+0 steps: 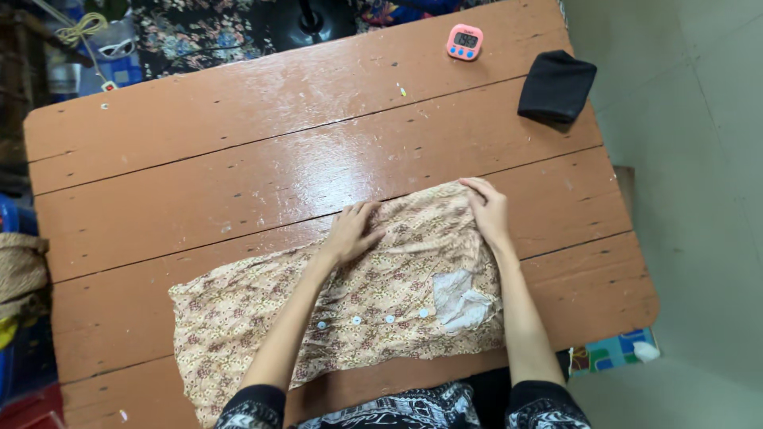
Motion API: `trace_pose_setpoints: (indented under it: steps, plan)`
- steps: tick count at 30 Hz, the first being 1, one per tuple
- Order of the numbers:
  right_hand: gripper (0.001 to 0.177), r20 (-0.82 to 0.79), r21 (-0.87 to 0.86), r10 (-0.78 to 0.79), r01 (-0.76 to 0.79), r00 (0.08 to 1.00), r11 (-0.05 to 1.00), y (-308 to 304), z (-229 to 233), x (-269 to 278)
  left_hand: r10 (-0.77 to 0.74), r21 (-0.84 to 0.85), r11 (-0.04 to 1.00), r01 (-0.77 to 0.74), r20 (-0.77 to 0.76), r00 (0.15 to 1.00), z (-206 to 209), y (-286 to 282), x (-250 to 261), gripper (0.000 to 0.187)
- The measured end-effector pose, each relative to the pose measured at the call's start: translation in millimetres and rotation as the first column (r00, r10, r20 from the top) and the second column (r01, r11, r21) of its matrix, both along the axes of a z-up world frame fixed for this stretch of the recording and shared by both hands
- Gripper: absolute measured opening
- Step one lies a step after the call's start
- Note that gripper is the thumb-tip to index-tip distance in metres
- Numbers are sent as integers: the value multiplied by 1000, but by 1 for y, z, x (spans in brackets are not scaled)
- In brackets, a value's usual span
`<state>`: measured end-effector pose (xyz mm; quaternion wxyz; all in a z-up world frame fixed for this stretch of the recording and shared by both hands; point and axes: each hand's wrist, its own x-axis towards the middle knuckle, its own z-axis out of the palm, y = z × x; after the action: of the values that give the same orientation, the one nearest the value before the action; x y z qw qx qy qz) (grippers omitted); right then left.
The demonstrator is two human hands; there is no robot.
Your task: The person folds a black garment on a wooden table, then picks up a patterned shirt from a nearby laundry basket. They smooth and fold the shirt into a compact rectangle on the table. The folded items remain on the table surface.
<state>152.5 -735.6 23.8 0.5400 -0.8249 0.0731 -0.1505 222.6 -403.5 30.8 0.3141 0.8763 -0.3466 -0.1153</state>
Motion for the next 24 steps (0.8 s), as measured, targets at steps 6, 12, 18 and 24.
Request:
trace_pose_setpoints:
  steps: [6, 12, 18, 24]
  plan:
    - [37, -199, -111, -145, 125, 969, 986, 8, -2, 1, 219, 167, 969, -182, -244, 945, -32, -21, 5, 39]
    - [34, -399, -572, -105, -158, 911, 805, 22, -6, 2, 182, 117, 977, -176, -42, 982, -29, -10, 9, 16]
    - [44, -400, -673, -242, -104, 884, 732, 24, 23, 5, 318, 211, 925, -317, 31, 948, 19, -22, -3, 27]
    - [59, -260, -919, 88, -274, 962, 283, 87, 13, -15, 209, 31, 974, -224, 258, 943, 30, -38, -78, 61]
